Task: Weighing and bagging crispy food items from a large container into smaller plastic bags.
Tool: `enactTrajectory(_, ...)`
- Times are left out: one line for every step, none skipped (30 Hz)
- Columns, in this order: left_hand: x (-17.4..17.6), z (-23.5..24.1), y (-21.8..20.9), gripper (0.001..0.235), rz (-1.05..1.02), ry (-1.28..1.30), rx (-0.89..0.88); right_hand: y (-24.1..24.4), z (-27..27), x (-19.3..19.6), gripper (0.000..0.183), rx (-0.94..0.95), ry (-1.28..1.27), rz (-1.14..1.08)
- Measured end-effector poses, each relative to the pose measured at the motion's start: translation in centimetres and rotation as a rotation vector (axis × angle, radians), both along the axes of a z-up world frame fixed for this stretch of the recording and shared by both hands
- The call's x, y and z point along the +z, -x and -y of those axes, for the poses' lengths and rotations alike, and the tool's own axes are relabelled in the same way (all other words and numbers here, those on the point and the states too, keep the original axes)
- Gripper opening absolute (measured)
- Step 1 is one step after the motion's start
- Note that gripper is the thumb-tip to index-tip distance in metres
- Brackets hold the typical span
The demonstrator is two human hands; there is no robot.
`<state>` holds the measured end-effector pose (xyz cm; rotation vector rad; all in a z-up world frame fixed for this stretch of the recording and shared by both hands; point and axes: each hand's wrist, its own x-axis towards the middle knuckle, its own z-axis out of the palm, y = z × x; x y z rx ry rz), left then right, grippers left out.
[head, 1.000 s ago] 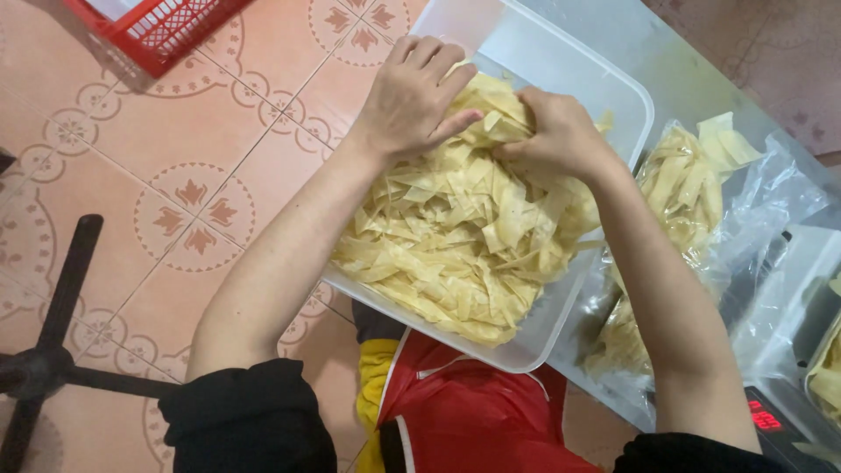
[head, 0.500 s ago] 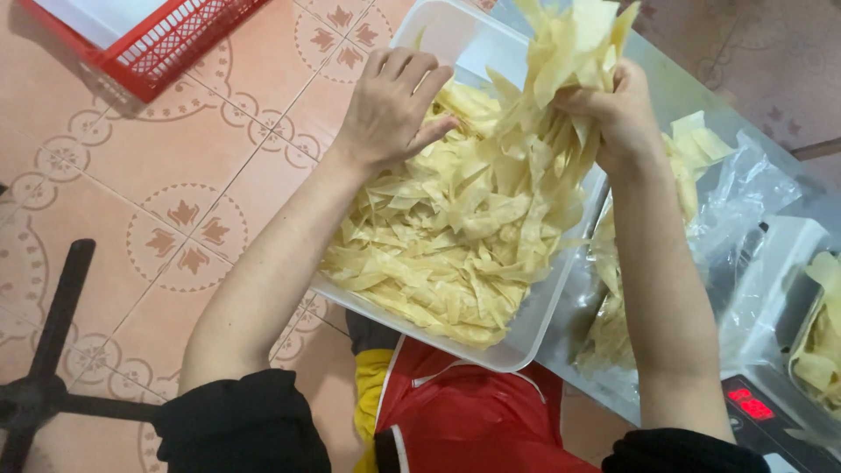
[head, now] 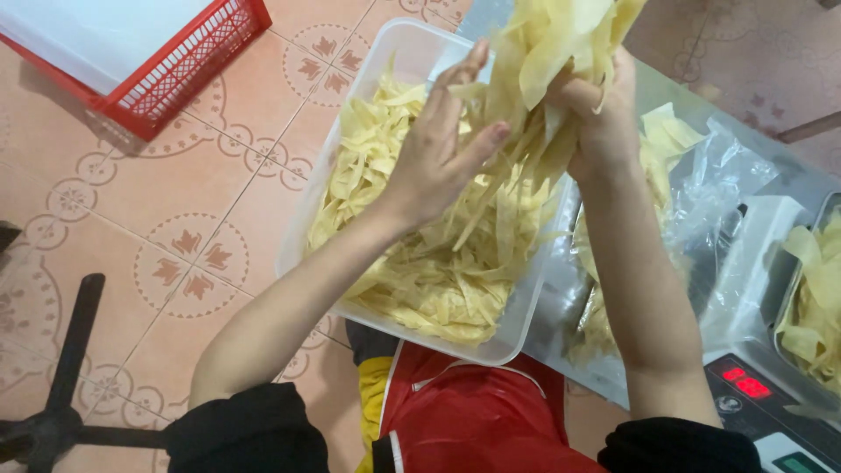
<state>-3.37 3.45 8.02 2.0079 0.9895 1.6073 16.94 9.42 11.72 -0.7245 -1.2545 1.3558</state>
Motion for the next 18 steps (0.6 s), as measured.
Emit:
enactTrajectory(-0.3,0.1,-0.4,0.073,-0.001,-0.004,0.003,0.1,0.1,-0.5,0.041,0.003,-0.004,-0.001)
enactTrajectory(-0.5,0.1,-0.8,0.059,0.036,0.036,-0.022,0.2,0.1,-1.0,0.039,-0.008,-0.015,0.028)
enactTrajectory(-0.7,0.1,-1.2,0.044,0.072,0.076,-0.05,0.3,0.2,-1.5,0.039,-0.021,-0.028,0.057)
enactTrajectory(-0.6,0.3,-1.3,0.044,0.07,0.071,-0.05,0.5,0.6,-0.8,0.039,-0.02,-0.032,0.055)
enactTrajectory(-0.5,0.5,-1.4,0.03,0.065,0.273,-0.005,0.6,1.0,-0.2,0.039,0.008,-0.016,-0.013)
enactTrajectory(-0.4,0.6,-1.5,0.026,0.053,0.477,0.032,0.8,1.5,0.4,0.039,0.035,0.0,-0.081)
enactTrajectory(-0.4,1.0,-1.7,0.026,0.051,0.476,0.031,0.7,1.3,-0.3,0.039,0.034,-0.001,-0.082)
enactTrajectory(-0.4,1.4,-1.9,0.028,0.153,0.41,0.051,0.5,1.2,-0.9,0.044,-0.043,0.079,-0.1)
enactTrajectory(-0.3,1.6,-2.1,0.033,0.255,0.338,0.07,0.4,0.9,-1.5,0.049,-0.12,0.154,-0.117)
enactTrajectory(-0.2,1.8,-2.6,0.033,0.255,0.333,0.07,0.9,1.2,-2.1,0.049,-0.12,0.149,-0.118)
enactTrajectory(-0.1,2.0,-3.0,0.032,0.375,0.479,0.028,1.3,1.6,-2.7,0.048,-0.092,0.22,-0.011)
enactTrajectory(0.0,2.3,-3.4,0.033,0.496,0.625,-0.014,1.7,2.0,-3.4,0.048,-0.061,0.288,0.096)
enactTrajectory(0.2,2.4,-3.7,0.033,0.493,0.624,-0.016,1.8,2.1,-3.9,0.048,-0.062,0.286,0.094)
enactTrajectory(0.5,2.6,-4.0,0.028,0.43,0.627,-0.064,1.9,2.2,-4.3,0.051,-0.024,0.237,0.062)
enactTrajectory(0.7,2.7,-4.2,0.056,0.366,0.63,-0.112,2.0,2.4,-4.8,0.054,0.016,0.188,0.03)
enactTrajectory(-0.1,2.3,-4.5,0.056,0.364,0.628,-0.113,2.4,2.7,-3.9,0.054,0.014,0.186,0.027)
enactTrajectory(-0.9,1.9,-4.6,0.06,0.327,0.468,-0.107,2.8,3.1,-3.1,0.058,0.087,0.13,0.007)
enactTrajectory(-1.8,1.5,-4.8,0.066,0.288,0.308,-0.106,3.2,3.5,-2.3,0.063,0.159,0.075,-0.014)
